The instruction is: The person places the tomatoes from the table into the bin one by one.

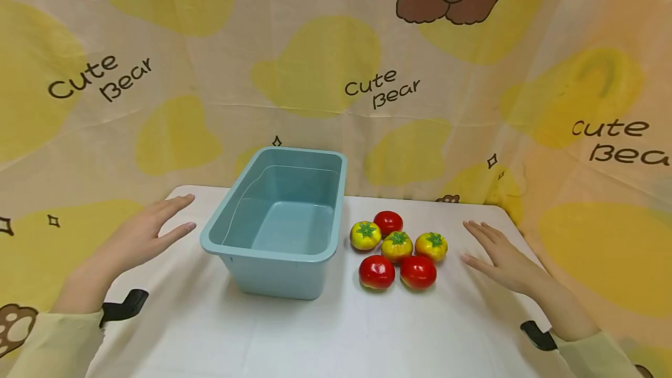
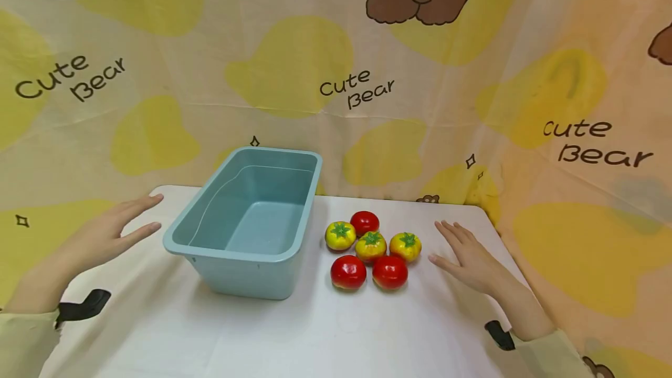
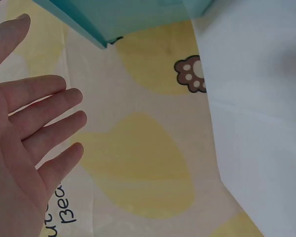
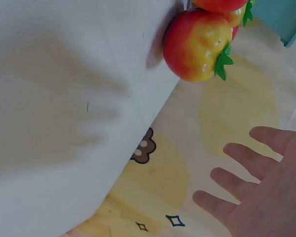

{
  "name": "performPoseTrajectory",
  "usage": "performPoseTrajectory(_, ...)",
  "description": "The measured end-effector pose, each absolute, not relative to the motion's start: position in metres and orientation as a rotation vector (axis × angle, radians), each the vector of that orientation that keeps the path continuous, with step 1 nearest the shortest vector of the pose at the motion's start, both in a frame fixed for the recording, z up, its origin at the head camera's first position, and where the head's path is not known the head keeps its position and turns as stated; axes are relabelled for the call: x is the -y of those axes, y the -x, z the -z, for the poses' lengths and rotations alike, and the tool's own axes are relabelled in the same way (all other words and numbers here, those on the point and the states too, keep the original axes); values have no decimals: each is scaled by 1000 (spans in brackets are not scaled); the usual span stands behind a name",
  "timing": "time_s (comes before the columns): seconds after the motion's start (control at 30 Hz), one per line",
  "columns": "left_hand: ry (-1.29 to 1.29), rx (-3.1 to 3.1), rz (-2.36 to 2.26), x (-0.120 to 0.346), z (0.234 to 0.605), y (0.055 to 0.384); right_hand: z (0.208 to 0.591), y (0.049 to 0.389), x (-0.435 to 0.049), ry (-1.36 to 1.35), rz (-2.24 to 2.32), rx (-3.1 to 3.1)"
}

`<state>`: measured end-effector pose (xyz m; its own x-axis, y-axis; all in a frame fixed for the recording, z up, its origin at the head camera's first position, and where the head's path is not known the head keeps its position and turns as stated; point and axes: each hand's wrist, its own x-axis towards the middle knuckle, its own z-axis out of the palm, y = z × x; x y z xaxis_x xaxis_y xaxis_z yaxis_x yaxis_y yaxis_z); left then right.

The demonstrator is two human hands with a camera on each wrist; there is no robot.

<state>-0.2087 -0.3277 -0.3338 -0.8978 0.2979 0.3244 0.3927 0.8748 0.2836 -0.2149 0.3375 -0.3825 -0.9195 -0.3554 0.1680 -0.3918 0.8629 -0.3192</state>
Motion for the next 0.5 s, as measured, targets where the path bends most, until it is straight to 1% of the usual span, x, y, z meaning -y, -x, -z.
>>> performPoseTrajectory(0.27,487,2731,591,319,322,194,387,219,-331,-600,-560,2912)
performPoseTrajectory(0.5,479,2691,545,314,316,183,396,226,-325,-611,-576,2857)
